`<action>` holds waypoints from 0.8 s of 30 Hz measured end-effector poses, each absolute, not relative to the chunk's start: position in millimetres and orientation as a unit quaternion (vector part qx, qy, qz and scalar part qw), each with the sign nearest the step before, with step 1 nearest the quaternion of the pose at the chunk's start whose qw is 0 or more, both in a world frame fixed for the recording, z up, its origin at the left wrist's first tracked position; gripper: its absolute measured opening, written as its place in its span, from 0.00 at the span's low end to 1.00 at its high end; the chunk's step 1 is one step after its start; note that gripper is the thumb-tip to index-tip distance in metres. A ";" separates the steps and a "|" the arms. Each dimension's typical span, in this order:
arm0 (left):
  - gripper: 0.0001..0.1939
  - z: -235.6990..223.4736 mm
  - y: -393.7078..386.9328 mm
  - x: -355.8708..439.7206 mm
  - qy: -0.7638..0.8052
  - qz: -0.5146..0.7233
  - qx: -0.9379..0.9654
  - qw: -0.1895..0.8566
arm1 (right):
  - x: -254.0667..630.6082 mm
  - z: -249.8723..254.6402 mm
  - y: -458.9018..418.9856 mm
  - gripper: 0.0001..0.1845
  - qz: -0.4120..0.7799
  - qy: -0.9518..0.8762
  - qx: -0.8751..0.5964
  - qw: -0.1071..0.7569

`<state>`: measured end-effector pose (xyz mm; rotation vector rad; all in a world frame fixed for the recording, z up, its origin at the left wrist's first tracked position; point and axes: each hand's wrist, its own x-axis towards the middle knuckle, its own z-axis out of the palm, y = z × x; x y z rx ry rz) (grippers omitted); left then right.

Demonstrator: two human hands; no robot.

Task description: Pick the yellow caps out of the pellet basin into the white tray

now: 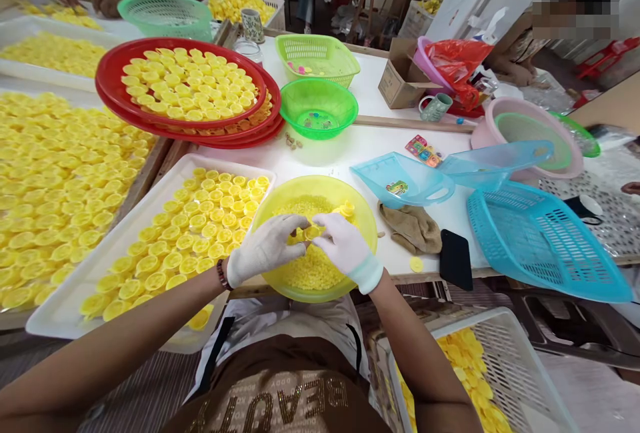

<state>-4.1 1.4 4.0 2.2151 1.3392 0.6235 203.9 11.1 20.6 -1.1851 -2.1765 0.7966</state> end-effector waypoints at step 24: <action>0.13 8.3 -16.6 -18.6 0.519 0.259 0.769 0.270 | 195.3 23.4 8.7 0.12 0.237 -0.843 -0.428 0.224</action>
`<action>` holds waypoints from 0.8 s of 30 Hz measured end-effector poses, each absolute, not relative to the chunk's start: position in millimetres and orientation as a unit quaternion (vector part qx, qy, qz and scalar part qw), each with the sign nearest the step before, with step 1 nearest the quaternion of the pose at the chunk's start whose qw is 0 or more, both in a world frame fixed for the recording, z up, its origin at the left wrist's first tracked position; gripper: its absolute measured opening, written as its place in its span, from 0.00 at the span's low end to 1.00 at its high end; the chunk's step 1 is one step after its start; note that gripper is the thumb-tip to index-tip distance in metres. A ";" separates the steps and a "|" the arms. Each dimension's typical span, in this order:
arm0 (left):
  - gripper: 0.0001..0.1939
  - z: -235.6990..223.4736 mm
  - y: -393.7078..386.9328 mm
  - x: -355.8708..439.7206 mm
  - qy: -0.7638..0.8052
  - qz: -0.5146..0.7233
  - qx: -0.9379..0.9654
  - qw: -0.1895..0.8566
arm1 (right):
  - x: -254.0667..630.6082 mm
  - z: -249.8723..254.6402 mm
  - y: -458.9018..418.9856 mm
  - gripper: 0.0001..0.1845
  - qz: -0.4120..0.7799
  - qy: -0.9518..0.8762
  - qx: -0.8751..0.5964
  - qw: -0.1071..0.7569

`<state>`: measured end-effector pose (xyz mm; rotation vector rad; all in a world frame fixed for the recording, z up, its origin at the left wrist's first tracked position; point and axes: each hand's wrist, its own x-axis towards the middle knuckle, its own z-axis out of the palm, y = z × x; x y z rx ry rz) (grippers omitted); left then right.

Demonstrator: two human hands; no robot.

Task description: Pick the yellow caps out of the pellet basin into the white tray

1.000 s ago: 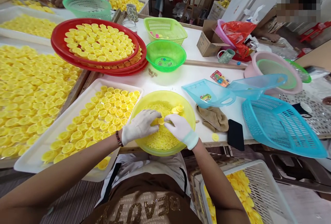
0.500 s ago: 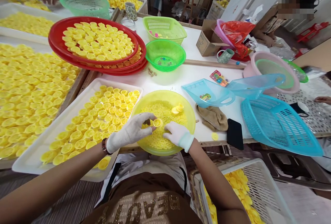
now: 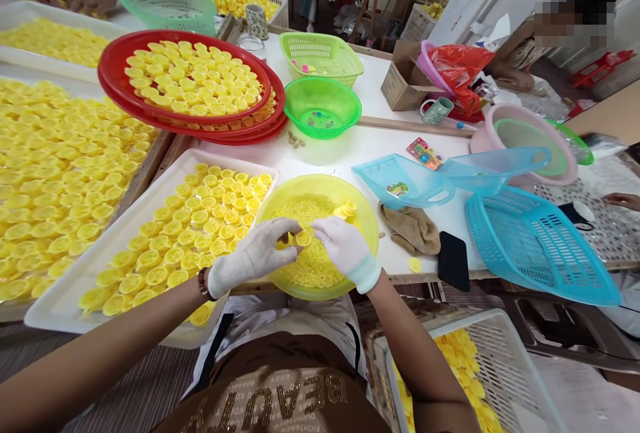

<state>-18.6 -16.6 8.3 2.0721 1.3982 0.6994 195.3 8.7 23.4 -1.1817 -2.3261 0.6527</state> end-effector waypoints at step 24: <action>0.11 21.0 -34.3 -101.1 0.623 0.301 0.707 0.147 | 172.1 22.3 6.5 0.07 0.266 -0.849 -0.390 0.237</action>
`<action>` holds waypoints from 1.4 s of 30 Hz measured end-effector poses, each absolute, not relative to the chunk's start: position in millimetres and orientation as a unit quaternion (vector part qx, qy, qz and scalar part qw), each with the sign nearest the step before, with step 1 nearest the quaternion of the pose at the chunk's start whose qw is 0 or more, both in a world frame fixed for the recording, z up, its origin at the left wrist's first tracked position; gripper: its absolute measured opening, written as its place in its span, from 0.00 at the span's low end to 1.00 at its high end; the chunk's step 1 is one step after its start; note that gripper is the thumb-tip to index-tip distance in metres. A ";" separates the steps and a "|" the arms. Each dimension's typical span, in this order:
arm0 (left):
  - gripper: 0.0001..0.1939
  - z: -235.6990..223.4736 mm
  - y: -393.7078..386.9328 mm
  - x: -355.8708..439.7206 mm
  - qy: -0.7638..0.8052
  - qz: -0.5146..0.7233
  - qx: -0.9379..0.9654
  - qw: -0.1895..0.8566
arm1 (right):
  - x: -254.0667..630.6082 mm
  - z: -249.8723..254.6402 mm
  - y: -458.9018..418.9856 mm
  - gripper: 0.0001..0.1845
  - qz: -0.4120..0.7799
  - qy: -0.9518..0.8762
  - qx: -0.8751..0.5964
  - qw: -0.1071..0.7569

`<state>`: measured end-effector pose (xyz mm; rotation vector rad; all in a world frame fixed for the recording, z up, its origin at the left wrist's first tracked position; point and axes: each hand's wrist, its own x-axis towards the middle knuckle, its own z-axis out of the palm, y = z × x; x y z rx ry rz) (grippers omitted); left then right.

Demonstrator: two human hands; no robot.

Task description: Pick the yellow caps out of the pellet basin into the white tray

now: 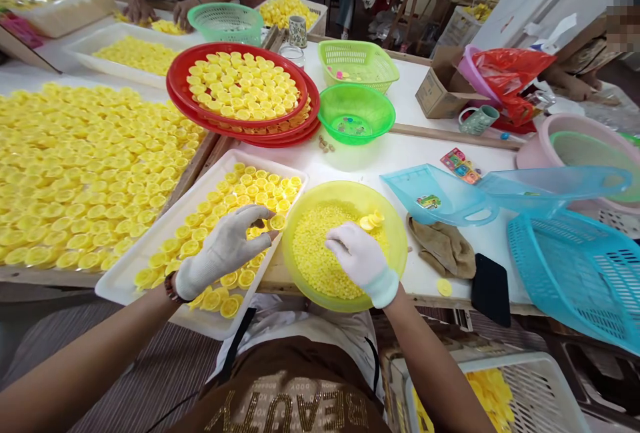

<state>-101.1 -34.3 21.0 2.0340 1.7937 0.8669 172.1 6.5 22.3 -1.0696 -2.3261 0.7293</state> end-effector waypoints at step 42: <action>0.15 28.6 0.0 -28.4 0.448 0.295 0.708 0.459 | 190.9 28.4 7.1 0.13 0.212 -0.861 -0.351 0.300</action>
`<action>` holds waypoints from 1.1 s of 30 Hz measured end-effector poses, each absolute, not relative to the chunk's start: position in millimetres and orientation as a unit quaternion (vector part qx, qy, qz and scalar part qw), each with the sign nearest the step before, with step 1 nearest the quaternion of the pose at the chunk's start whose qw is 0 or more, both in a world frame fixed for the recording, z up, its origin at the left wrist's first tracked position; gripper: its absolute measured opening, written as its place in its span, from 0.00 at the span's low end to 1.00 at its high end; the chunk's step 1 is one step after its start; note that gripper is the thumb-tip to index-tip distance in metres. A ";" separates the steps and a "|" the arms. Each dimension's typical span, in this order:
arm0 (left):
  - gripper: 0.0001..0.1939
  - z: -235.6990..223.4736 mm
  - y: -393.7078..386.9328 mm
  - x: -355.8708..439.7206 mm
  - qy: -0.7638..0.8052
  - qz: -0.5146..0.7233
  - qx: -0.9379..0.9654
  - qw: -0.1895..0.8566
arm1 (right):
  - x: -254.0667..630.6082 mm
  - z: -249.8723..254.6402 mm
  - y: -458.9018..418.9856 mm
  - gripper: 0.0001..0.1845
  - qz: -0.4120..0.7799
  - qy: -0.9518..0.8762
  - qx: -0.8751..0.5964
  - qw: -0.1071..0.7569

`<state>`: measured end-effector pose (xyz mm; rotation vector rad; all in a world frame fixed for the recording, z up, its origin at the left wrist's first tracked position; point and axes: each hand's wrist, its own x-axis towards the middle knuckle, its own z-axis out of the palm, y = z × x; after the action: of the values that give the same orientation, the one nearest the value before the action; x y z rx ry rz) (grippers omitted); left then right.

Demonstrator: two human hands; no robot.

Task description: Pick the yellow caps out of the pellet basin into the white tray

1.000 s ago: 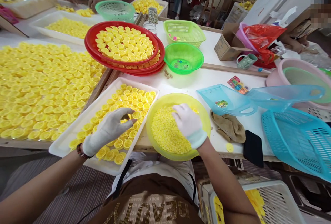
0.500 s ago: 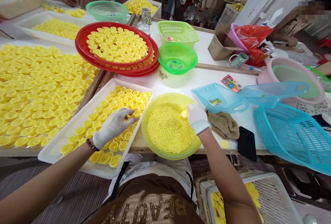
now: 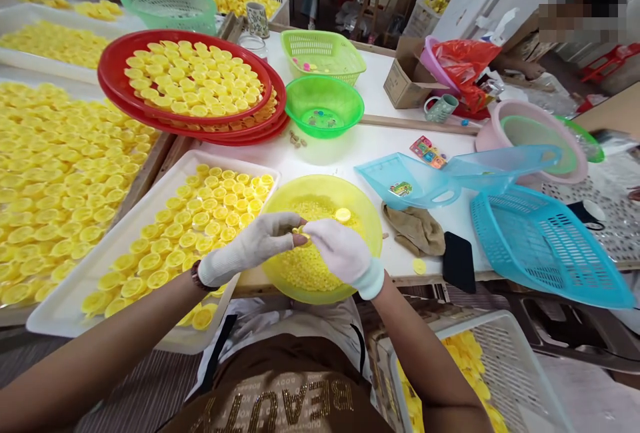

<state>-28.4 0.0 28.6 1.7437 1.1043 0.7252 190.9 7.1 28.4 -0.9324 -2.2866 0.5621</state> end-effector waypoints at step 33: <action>0.14 -3.5 -17.0 -17.5 0.520 0.326 0.678 0.404 | 190.5 35.3 16.3 0.05 0.311 -0.814 -0.424 0.247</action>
<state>-17.5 -17.0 -3.5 1.7122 1.3141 0.8226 190.5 16.3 35.3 -1.1554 -2.2212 0.8469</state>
